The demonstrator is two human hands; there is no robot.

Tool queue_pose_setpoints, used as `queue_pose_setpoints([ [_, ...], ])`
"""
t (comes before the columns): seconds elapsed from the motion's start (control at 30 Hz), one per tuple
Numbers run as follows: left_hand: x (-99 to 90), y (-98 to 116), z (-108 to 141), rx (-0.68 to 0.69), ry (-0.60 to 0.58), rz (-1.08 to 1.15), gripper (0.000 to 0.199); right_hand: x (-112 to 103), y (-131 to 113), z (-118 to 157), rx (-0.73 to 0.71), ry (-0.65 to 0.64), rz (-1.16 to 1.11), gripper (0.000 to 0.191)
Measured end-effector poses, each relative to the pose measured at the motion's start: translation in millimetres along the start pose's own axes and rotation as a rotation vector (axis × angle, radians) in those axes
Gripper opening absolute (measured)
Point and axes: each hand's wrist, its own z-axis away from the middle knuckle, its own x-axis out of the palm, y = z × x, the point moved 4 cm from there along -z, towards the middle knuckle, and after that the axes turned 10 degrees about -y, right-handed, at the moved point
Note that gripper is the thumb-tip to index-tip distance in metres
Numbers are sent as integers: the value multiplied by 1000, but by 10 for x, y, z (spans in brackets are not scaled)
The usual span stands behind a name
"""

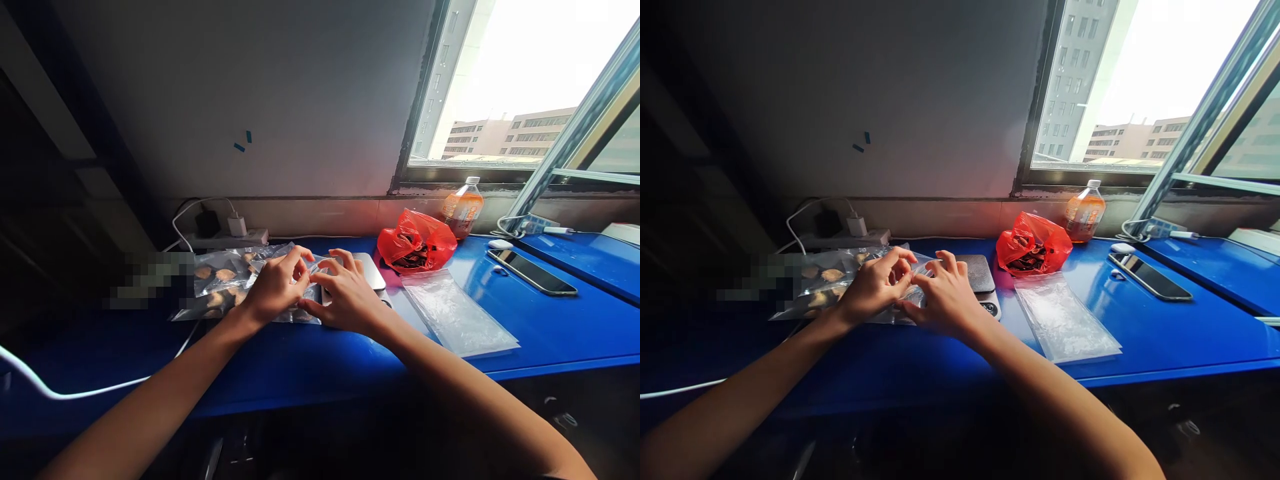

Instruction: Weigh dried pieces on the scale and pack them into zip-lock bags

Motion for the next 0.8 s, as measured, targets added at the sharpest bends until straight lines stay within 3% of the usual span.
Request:
queue_pose_setpoints([
  [0.2,-44,-14,10,15,63,12,15,-38,22,49,-34,-86,19,70],
  [0.47,-109,3,3,-16,42,41,16,-81,-81,119,-118,-161,-62,81],
  [0.67,-70,20,26,61,25,60,16,-56,-79,130,-127,-170,-68,74],
  [0.8,-83,26,28,125,96,-30,15,14,-70,92,-116,-98,-14,64],
])
